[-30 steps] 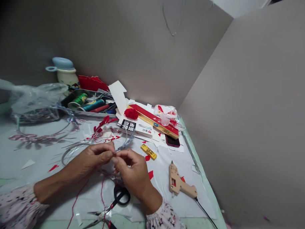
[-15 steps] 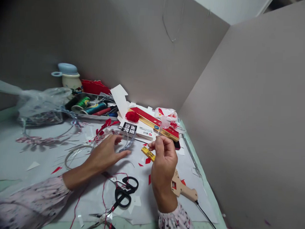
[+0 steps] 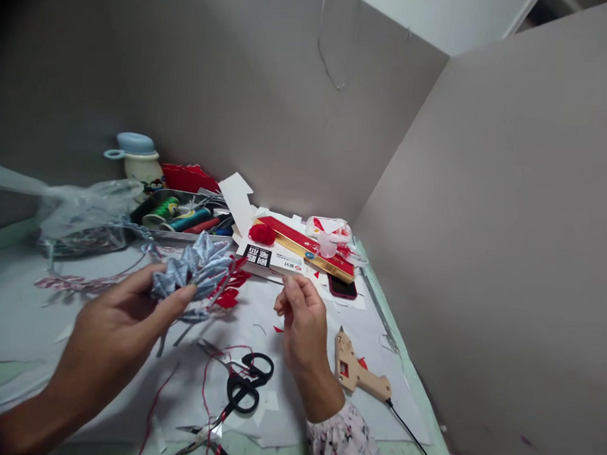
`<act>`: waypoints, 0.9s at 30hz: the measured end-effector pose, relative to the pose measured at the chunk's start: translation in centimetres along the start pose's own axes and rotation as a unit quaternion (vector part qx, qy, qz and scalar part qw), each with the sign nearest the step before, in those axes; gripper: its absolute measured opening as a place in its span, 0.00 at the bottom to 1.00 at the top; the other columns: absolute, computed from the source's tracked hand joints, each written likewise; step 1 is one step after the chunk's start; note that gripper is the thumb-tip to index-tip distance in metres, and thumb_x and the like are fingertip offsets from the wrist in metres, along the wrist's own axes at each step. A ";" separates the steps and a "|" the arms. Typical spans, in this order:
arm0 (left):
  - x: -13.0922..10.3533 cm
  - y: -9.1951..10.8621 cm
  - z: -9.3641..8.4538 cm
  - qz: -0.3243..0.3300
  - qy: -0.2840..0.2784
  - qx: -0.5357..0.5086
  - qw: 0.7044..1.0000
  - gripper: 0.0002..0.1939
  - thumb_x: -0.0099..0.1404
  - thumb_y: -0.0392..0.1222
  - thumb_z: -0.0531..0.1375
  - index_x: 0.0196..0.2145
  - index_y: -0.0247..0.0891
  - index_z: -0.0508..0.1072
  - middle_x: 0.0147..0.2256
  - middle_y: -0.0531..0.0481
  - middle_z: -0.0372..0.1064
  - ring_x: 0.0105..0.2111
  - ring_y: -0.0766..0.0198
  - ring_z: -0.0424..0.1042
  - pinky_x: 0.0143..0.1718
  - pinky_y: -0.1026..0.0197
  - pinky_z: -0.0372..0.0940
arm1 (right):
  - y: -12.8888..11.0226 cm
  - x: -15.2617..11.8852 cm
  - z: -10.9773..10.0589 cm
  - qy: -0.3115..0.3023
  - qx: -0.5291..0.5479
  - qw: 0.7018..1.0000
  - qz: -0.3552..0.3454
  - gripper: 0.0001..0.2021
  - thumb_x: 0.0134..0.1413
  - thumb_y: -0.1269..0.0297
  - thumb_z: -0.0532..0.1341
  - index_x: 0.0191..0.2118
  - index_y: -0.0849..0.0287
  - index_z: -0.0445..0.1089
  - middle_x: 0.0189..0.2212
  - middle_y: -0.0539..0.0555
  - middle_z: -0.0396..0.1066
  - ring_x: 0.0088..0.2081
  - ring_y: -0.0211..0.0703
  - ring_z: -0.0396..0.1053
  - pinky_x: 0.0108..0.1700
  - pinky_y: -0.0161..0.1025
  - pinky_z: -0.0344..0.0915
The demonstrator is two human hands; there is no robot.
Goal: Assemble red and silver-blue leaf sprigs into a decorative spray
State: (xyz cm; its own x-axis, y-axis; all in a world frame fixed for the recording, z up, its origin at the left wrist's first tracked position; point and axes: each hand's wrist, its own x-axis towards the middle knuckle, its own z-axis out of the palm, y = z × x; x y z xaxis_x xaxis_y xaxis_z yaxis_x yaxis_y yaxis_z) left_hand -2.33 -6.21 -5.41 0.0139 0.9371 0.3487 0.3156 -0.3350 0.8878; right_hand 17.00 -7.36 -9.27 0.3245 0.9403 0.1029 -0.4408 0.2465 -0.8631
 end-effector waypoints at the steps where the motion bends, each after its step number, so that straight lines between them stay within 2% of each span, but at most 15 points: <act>1: -0.7 0.4 -0.3 -0.007 -0.014 -0.039 0.999 0.10 0.60 0.48 0.62 0.39 0.44 0.73 0.32 0.55 0.74 0.31 0.60 0.71 0.35 0.62 0.65 | -0.3 -0.3 0.3 -0.023 0.017 0.999 0.037 0.11 0.55 0.57 0.66 0.35 0.59 0.72 0.22 0.46 0.63 0.25 0.32 0.59 0.28 0.30 0.57; 3: -1.7 0.7 -0.2 -0.017 -0.041 -0.122 0.992 0.07 0.59 0.46 0.64 0.36 0.43 0.73 0.31 0.55 0.74 0.31 0.61 0.71 0.33 0.64 0.66 | -0.6 -0.8 0.9 -0.058 0.045 0.992 0.102 0.14 0.55 0.54 0.66 0.36 0.62 0.74 0.22 0.46 0.63 0.23 0.31 0.59 0.26 0.29 0.57; 5: -2.3 0.4 0.4 -0.038 -0.094 -0.179 0.979 0.07 0.59 0.44 0.65 0.34 0.42 0.73 0.31 0.54 0.74 0.32 0.61 0.72 0.34 0.64 0.67 | -0.9 -1.2 1.3 -0.071 0.074 0.985 0.138 0.15 0.56 0.53 0.65 0.36 0.63 0.74 0.21 0.47 0.63 0.22 0.30 0.58 0.25 0.28 0.56; 10: -2.3 -1.0 1.6 -0.123 -0.265 -0.266 0.919 0.17 0.60 0.43 0.66 0.47 0.42 0.73 0.41 0.49 0.76 0.39 0.58 0.74 0.42 0.59 0.68 | -1.2 -0.8 1.0 -0.069 0.090 0.979 0.172 0.12 0.54 0.58 0.67 0.29 0.61 0.69 0.19 0.45 0.59 0.20 0.29 0.54 0.22 0.27 0.51; 12: -2.0 -1.2 1.8 -0.146 -0.307 -0.295 0.893 0.19 0.60 0.43 0.66 0.48 0.40 0.74 0.43 0.47 0.76 0.41 0.56 0.73 0.46 0.57 0.66 | -1.2 -0.6 0.8 -0.073 0.077 0.978 0.180 0.12 0.53 0.60 0.68 0.28 0.61 0.68 0.19 0.44 0.57 0.20 0.28 0.52 0.22 0.27 0.50; 14: -1.7 -1.3 1.8 -0.163 -0.318 -0.326 0.875 0.18 0.60 0.45 0.64 0.48 0.38 0.75 0.43 0.45 0.76 0.42 0.55 0.73 0.47 0.55 0.65 | -1.2 -0.4 0.7 -0.073 0.073 0.978 0.180 0.13 0.52 0.62 0.69 0.27 0.62 0.66 0.19 0.43 0.56 0.20 0.28 0.51 0.22 0.27 0.51; 17: -1.3 -1.3 1.9 -0.184 -0.320 -0.358 0.858 0.18 0.63 0.48 0.62 0.47 0.37 0.76 0.42 0.43 0.76 0.40 0.55 0.72 0.42 0.56 0.66 | -1.6 -0.3 0.6 -0.076 0.077 0.978 0.178 0.14 0.52 0.62 0.68 0.25 0.61 0.64 0.19 0.43 0.54 0.19 0.28 0.50 0.21 0.27 0.49; 23: -0.5 -1.4 2.1 -0.169 -0.335 -0.328 0.867 0.12 0.63 0.45 0.64 0.44 0.40 0.76 0.34 0.51 0.74 0.36 0.60 0.71 0.39 0.60 0.65 | -2.6 -0.3 0.5 -0.111 0.064 0.979 0.161 0.10 0.55 0.63 0.66 0.28 0.63 0.69 0.18 0.43 0.53 0.19 0.27 0.47 0.20 0.26 0.45; 27: 0.1 -1.4 2.3 -0.182 -0.373 -0.309 0.856 0.11 0.62 0.47 0.64 0.38 0.38 0.75 0.32 0.50 0.74 0.32 0.60 0.71 0.36 0.60 0.65 | -2.3 -0.4 0.5 -0.105 0.032 0.982 0.153 0.11 0.56 0.61 0.65 0.29 0.64 0.70 0.18 0.42 0.51 0.19 0.28 0.45 0.20 0.27 0.43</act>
State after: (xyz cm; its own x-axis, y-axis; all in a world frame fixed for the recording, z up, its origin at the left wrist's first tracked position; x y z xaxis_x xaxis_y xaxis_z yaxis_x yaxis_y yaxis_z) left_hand -0.64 -5.39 -7.30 0.6957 0.7151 -0.0680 -0.1319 0.2202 0.9665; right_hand 17.45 -8.17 -7.04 -0.0071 0.9987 -0.0508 -0.5451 -0.0465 -0.8371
